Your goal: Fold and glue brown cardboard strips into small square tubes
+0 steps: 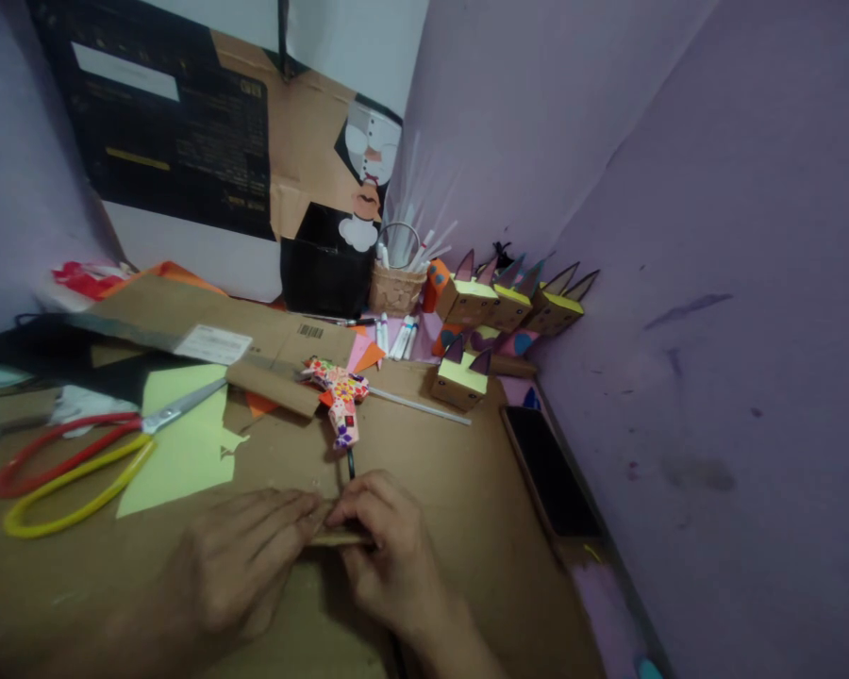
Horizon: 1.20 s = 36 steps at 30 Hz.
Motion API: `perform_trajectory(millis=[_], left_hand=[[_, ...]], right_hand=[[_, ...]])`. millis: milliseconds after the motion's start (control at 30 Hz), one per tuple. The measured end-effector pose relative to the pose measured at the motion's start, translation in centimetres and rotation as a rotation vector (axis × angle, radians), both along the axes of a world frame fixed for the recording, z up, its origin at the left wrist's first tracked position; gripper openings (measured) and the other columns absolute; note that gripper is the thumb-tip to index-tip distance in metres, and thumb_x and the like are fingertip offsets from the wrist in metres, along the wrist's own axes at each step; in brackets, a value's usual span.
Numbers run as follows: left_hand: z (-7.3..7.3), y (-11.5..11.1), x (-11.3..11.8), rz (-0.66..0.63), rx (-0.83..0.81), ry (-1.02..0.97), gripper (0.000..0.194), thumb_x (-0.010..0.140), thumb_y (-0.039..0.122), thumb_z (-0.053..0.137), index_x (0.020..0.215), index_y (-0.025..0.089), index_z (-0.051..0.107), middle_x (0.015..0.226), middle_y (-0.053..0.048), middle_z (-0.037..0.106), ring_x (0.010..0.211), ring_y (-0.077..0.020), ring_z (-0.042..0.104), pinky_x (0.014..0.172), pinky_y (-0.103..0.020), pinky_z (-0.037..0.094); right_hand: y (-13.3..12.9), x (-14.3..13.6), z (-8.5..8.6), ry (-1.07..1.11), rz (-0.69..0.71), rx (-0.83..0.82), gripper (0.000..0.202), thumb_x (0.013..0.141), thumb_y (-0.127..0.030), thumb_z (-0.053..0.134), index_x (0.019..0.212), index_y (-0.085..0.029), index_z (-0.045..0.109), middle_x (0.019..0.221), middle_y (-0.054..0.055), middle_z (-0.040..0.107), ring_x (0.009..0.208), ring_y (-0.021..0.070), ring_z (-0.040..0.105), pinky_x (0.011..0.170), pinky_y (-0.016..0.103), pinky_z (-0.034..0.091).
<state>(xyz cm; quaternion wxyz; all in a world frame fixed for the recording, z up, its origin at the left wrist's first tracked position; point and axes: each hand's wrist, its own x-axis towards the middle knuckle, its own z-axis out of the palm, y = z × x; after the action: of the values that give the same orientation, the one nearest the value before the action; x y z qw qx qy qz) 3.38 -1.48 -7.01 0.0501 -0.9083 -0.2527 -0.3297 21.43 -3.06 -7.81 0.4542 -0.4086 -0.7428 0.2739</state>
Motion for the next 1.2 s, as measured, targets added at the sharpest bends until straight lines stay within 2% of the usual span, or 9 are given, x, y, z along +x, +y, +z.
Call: perform_trajectory(millis=[200,367,500,767,833,900,1000,1067,1200], left_hand=[[-0.5,-0.4,0.6,0.071,0.131,-0.044,0.029,0.072,0.000,0.038,0.088,0.009,0.062,0.085,-0.011,0.072,0.078,-0.0206,0.067,0.074,-0.032,0.049],[-0.8,-0.5,0.2,0.100,0.136,-0.078,0.021,0.076,0.004,0.044,0.083,0.012,0.062,0.090,-0.009,0.072,0.084,-0.0194,0.066,0.082,-0.032,0.046],[-0.8,-0.4,-0.5,0.074,0.153,-0.067,0.020,0.079,0.006,0.045,0.083,0.013,0.063,0.091,-0.008,0.073,0.085,-0.0185,0.066,0.086,-0.032,0.045],[-0.6,-0.2,-1.3,0.100,0.168,0.012,0.023,0.077,0.003,0.043,0.083,0.014,0.063,0.095,-0.009,0.072,0.088,-0.0211,0.066,0.083,-0.035,0.048],[-0.2,0.1,-1.6,0.149,0.200,-0.005,0.021,0.073,0.002,0.049,0.084,0.013,0.063,0.095,-0.011,0.072,0.089,-0.0219,0.066,0.083,-0.035,0.048],[0.3,0.3,-1.8,0.197,0.233,-0.028,0.022,0.069,0.001,0.054,0.086,0.011,0.062,0.094,-0.014,0.071,0.091,-0.0234,0.065,0.083,-0.036,0.048],[0.6,0.2,-1.1,0.235,0.257,-0.047,0.023,0.066,-0.001,0.055,0.085,0.010,0.062,0.095,-0.016,0.070,0.096,-0.0257,0.062,0.086,-0.039,0.046],[0.4,-0.1,-0.2,0.236,0.258,-0.048,0.024,0.067,-0.001,0.052,0.086,0.010,0.062,0.096,-0.016,0.069,0.100,-0.0275,0.060,0.088,-0.042,0.045],[0.1,-0.6,1.2,0.185,0.138,-0.135,0.026,0.071,0.006,0.053,0.095,0.014,0.062,0.104,-0.015,0.066,0.106,-0.0293,0.056,0.094,-0.048,0.039]], right_hand=[[-0.3,-0.2,-0.4,-0.089,-0.039,0.150,0.026,0.068,-0.001,0.043,0.081,-0.019,0.056,0.075,0.006,0.058,0.073,0.0173,0.056,0.063,0.029,0.048],[-0.6,-0.2,0.1,-0.094,-0.108,0.297,0.025,0.071,-0.002,0.045,0.082,-0.020,0.058,0.074,0.005,0.062,0.070,0.0147,0.060,0.077,0.035,0.052],[-0.6,-0.1,0.1,-0.084,-0.188,0.275,0.014,0.073,-0.006,0.054,0.075,-0.020,0.056,0.068,0.002,0.059,0.066,0.0145,0.060,0.073,0.033,0.054],[-0.3,0.4,-0.2,-0.057,-0.234,0.258,0.016,0.073,-0.011,0.058,0.067,-0.023,0.048,0.065,-0.002,0.050,0.062,0.0137,0.053,0.088,0.041,0.046],[-0.2,0.4,0.1,0.047,-0.323,0.149,0.018,0.069,-0.020,0.067,0.076,-0.024,0.051,0.076,0.000,0.053,0.075,0.0169,0.055,0.089,0.041,0.044],[-0.1,-0.1,0.5,0.238,-0.328,-0.059,0.051,0.057,-0.038,0.079,0.098,-0.024,0.052,0.097,0.007,0.056,0.090,0.0219,0.056,0.085,0.038,0.046],[-0.1,-1.2,1.0,0.602,-0.075,-0.404,0.091,0.044,-0.058,0.078,0.120,-0.024,0.042,0.114,0.013,0.054,0.093,0.0254,0.059,0.070,0.032,0.051],[-0.2,-1.9,1.0,0.761,0.054,-0.588,0.084,0.050,-0.054,0.078,0.120,-0.023,0.042,0.113,0.013,0.057,0.092,0.0253,0.061,0.068,0.031,0.051],[0.0,-1.9,0.9,0.942,-0.129,-0.765,0.054,0.059,-0.032,0.077,0.104,-0.020,0.051,0.091,0.005,0.066,0.078,0.0197,0.064,0.070,0.029,0.049]])
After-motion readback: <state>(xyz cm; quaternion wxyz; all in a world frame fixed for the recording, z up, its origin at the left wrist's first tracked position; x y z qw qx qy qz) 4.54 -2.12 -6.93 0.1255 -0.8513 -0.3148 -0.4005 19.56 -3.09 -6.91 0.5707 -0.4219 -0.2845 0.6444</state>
